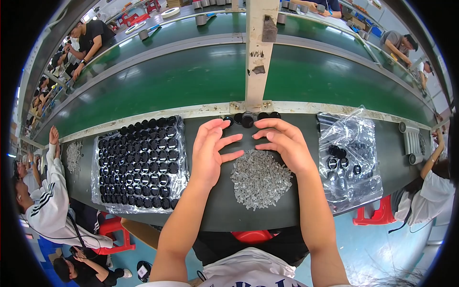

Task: The person assembles small plastic components by hand at a manual assembly station.

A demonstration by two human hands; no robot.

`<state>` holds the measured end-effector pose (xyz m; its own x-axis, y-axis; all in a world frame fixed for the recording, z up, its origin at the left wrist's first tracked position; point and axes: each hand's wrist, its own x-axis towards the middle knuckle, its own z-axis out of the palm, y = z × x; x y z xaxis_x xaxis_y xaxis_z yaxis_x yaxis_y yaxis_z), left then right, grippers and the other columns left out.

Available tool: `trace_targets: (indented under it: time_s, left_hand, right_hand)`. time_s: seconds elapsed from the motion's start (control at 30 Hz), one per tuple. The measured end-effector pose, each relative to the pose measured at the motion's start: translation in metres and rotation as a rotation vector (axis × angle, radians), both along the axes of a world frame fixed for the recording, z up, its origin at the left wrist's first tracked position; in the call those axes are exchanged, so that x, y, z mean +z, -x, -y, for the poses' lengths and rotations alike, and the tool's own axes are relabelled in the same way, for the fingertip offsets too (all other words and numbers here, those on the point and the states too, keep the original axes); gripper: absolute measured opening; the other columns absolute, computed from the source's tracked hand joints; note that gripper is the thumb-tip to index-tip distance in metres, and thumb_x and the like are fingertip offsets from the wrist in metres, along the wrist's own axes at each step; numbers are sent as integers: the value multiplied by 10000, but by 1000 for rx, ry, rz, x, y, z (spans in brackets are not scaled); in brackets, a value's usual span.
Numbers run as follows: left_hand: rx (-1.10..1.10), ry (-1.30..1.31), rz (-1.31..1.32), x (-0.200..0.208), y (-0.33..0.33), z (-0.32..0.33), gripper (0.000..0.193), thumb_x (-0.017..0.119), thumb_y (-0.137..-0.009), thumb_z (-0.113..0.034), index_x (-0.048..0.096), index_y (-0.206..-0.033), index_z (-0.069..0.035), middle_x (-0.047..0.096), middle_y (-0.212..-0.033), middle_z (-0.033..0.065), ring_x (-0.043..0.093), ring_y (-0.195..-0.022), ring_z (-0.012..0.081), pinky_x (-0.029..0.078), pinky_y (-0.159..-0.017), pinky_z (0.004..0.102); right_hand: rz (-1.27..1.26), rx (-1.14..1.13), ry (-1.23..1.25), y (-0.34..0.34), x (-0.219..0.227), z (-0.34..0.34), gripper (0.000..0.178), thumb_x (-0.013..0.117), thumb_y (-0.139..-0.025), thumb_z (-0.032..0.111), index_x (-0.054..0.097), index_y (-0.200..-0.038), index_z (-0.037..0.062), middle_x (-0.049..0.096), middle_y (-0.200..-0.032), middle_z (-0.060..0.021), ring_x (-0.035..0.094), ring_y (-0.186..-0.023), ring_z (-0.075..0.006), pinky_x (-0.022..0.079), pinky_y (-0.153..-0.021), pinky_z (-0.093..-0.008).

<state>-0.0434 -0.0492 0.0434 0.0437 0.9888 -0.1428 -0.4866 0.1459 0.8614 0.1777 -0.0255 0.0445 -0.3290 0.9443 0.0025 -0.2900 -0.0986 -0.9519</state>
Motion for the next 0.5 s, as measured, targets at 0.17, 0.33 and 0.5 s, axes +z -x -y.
trace_targets:
  time_s: [0.17,0.33,0.5]
  left_hand:
    - [-34,18,14,0,0,-1,363,507,-1048,-255,457,-1354,-65,539,-1393,169,655,-1160,350,620,-843,515]
    - [-28,33,-39,1,0,-1,364,522,-1044,-256,470,-1339,-50,589,-1327,180,682,-1105,333,623,-833,480]
    - [-24,53,-96,2,0,-2,354,533,-1040,-247,484,-1323,-41,631,-1263,176,693,-1075,309,621,-817,448]
  right_hand:
    - [1,-21,34,-1,1,0,311,575,-994,130,638,-1251,-33,649,-1279,-125,670,-1115,-239,591,-903,-404]
    - [75,-43,7,-2,1,-1,309,586,-999,152,643,-1241,-31,674,-1228,-126,703,-1048,-242,588,-893,-377]
    - [98,-53,30,-4,0,-2,294,591,-1002,154,650,-1229,-23,678,-1221,-118,709,-1037,-238,582,-881,-360]
